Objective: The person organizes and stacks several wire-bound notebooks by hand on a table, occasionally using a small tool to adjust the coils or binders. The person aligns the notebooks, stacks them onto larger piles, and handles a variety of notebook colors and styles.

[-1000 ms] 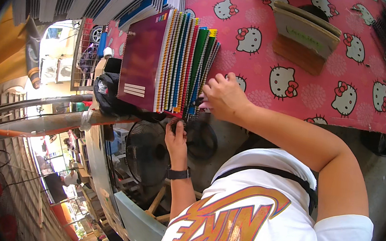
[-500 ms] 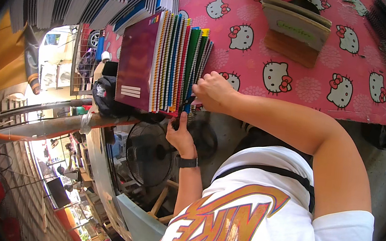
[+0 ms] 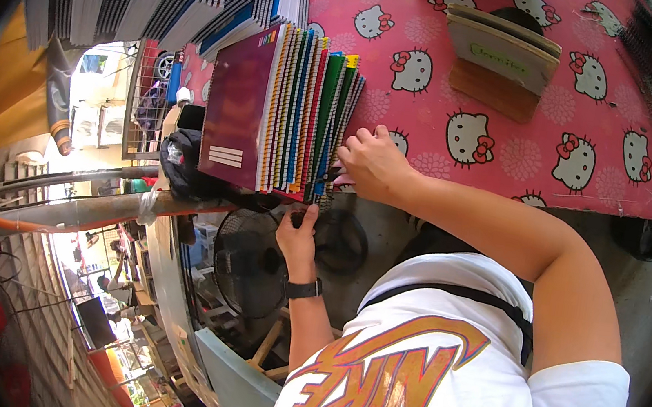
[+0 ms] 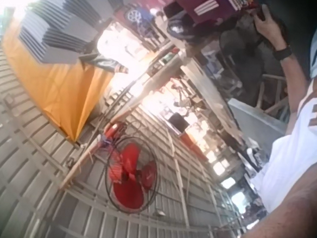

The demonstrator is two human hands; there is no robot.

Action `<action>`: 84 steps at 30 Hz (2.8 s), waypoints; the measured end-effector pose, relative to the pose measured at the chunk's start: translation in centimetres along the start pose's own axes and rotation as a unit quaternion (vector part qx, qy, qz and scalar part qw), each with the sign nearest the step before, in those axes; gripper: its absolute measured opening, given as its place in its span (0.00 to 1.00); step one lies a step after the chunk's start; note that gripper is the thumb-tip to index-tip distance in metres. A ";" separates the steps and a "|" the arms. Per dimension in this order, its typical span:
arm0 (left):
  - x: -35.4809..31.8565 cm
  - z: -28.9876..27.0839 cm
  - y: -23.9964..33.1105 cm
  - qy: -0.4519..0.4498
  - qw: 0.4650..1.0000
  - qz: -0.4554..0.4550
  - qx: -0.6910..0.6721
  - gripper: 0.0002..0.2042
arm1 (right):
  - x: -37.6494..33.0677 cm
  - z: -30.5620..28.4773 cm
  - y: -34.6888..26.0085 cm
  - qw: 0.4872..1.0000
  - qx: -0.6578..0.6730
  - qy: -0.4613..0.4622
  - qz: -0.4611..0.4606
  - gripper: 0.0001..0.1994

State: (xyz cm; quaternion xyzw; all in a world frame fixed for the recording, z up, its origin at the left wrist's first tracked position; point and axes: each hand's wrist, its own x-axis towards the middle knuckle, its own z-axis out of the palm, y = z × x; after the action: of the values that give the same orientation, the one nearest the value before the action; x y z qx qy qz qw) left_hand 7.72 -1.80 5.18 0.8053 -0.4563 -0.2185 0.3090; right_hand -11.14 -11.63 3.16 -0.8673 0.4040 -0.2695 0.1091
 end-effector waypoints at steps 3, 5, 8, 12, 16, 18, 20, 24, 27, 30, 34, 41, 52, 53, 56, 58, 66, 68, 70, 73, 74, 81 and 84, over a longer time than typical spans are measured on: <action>-0.6 0.0 -1.8 0.109 0.980 0.164 0.025 0.14 | -0.5 0.2 -0.6 1.000 -0.003 -0.012 -0.003 0.15; -0.9 0.2 -2.7 0.114 0.987 -0.008 -0.114 0.14 | -0.6 0.6 -1.2 0.999 0.009 -0.037 -0.006 0.16; -1.4 0.5 -0.9 0.012 0.952 -0.097 -0.291 0.13 | -0.4 1.0 -1.8 0.999 0.007 -0.034 -0.014 0.17; -1.2 1.0 -0.6 0.023 0.920 -0.132 -0.368 0.11 | -0.3 1.2 -2.6 0.998 -0.007 -0.052 -0.022 0.16; -1.2 0.8 -0.8 -0.008 0.913 -0.142 -0.383 0.10 | -0.1 1.2 -3.1 0.998 -0.033 -0.055 -0.016 0.16; -1.2 0.8 -0.8 -0.013 0.916 -0.142 -0.375 0.10 | 0.0 1.1 -3.1 0.997 -0.039 -0.068 -0.016 0.16; -1.3 0.9 -0.8 0.012 0.935 -0.112 -0.337 0.09 | 0.2 1.1 -3.0 0.995 -0.019 -0.095 -0.024 0.16; -1.3 1.1 -0.6 0.024 0.939 -0.104 -0.327 0.09 | 0.3 1.5 -2.6 0.993 0.001 -0.113 -0.021 0.16; -1.2 1.0 -0.3 0.018 0.933 -0.116 -0.341 0.09 | 0.5 1.4 -2.3 0.991 0.008 -0.134 -0.031 0.16; -1.2 1.1 -0.8 0.014 0.934 -0.109 -0.341 0.10 | 0.5 1.6 -2.1 0.991 0.043 -0.127 -0.027 0.17; -1.1 1.2 -1.3 0.005 0.932 -0.101 -0.347 0.10 | 0.4 1.8 -2.0 0.988 0.085 -0.128 -0.018 0.17; -1.4 1.0 -1.9 0.000 0.918 -0.115 -0.380 0.09 | -0.3 1.0 -1.7 0.998 0.037 -0.048 -0.029 0.15; -1.6 1.8 -0.6 -0.041 0.921 -0.161 -0.352 0.09 | -0.9 0.1 -0.4 0.997 -0.031 -0.063 -0.029 0.14; -1.5 1.8 -0.5 -0.058 0.930 -0.158 -0.325 0.09 | -1.1 0.0 -0.4 0.998 -0.024 -0.050 -0.023 0.13; -1.5 2.2 0.1 -0.051 0.939 -0.167 -0.296 0.11 | -1.3 0.1 -0.3 0.999 -0.023 -0.042 -0.017 0.12; -1.5 2.4 0.0 -0.056 0.946 -0.160 -0.276 0.11 | -1.4 0.3 -0.1 0.998 -0.027 -0.044 -0.017 0.11; -1.5 2.8 -1.3 -0.040 0.975 -0.079 -0.203 0.12 | -1.3 0.3 -0.3 0.998 -0.047 -0.040 -0.034 0.12; -1.6 2.9 -1.0 -0.025 0.970 -0.091 -0.222 0.11 | -1.4 0.3 -0.4 0.998 -0.038 -0.046 -0.031 0.13; -1.6 2.9 -1.5 -0.026 0.972 -0.075 -0.221 0.11 | -1.2 0.4 -0.7 0.998 -0.026 -0.050 -0.030 0.14; -1.6 2.8 -1.5 -0.029 0.974 -0.062 -0.217 0.12 | -1.1 0.6 -0.7 0.997 -0.043 -0.044 -0.036 0.17; -1.6 2.8 -1.4 -0.031 0.974 -0.063 -0.214 0.12 | -1.0 0.8 -0.6 0.997 -0.030 -0.062 -0.037 0.17; -1.7 3.0 -1.3 -0.025 0.974 -0.067 -0.216 0.12 | -0.7 1.6 0.2 0.992 0.024 -0.120 -0.036 0.19; -1.8 3.0 -1.0 -0.028 0.973 -0.073 -0.219 0.12 | -0.6 1.5 0.5 0.990 0.055 -0.126 -0.030 0.19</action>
State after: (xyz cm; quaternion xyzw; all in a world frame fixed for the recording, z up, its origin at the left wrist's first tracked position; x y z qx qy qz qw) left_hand 5.52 -0.76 2.50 0.7427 -0.3456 -0.3575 0.4484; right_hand -10.93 -11.56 1.48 -0.8988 0.3451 -0.1835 0.1987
